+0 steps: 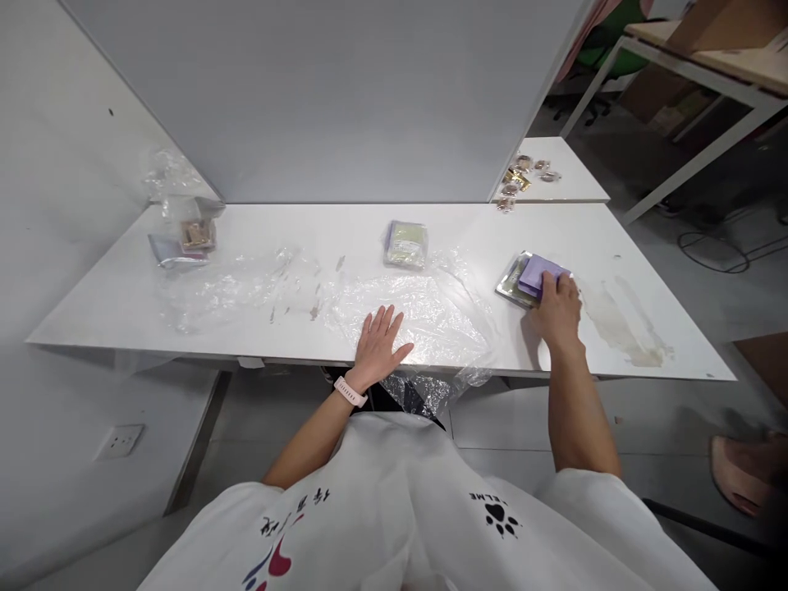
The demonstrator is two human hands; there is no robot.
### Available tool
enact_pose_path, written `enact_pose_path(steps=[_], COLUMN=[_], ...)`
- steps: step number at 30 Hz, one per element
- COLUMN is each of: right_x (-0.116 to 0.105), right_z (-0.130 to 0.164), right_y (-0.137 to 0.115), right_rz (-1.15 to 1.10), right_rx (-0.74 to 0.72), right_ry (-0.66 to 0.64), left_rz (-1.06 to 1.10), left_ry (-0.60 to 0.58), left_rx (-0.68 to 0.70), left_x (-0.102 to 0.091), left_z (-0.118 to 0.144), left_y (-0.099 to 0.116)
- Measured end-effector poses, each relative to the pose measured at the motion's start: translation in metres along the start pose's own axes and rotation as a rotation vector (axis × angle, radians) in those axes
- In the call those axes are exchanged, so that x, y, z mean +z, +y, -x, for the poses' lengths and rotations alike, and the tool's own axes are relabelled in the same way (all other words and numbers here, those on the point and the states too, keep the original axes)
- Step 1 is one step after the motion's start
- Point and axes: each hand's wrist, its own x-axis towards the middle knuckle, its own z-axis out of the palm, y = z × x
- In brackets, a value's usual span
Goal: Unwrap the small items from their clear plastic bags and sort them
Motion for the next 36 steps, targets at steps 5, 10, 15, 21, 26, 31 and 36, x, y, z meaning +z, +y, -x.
enact_pose_path(steps=[5, 10, 15, 21, 26, 31, 36], right_x=[-0.009, 0.015, 0.02, -0.014, -0.007, 0.056, 0.109], right_z=[0.05, 0.101, 0.106, 0.078, 0.048, 0.026, 0.023], right_y=[-0.041, -0.086, -0.11, -0.201, -0.326, -0.427, -0.427], right_rz=[-0.135, -0.208, -0.572, -0.949, -1.077, -0.813, -0.437], right_rx=[-0.147, -0.237, -0.177, -0.392, -0.822, -0.865, -0.753], right_ry=[0.108, -0.091, -0.208, -0.3, -0.128, -0.215, -0.333], left_rz=[0.051, 0.19, 0.285, 0.041, -0.399, -0.43, -0.32], left_ry=[0.054, 0.133, -0.093, 0.013, 0.751, 0.749, 0.367], left_rx=[0.013, 0.008, 0.168, 0.101, -0.187, -0.518, -0.789], left_x=[-0.002, -0.01, -0.05, -0.165, -0.271, -0.282, -0.21], left_z=[0.002, 0.013, 0.027, 0.019, 0.032, 0.051, 0.059], left_y=[0.0, -0.002, -0.02, -0.075, -0.135, -0.203, -0.253])
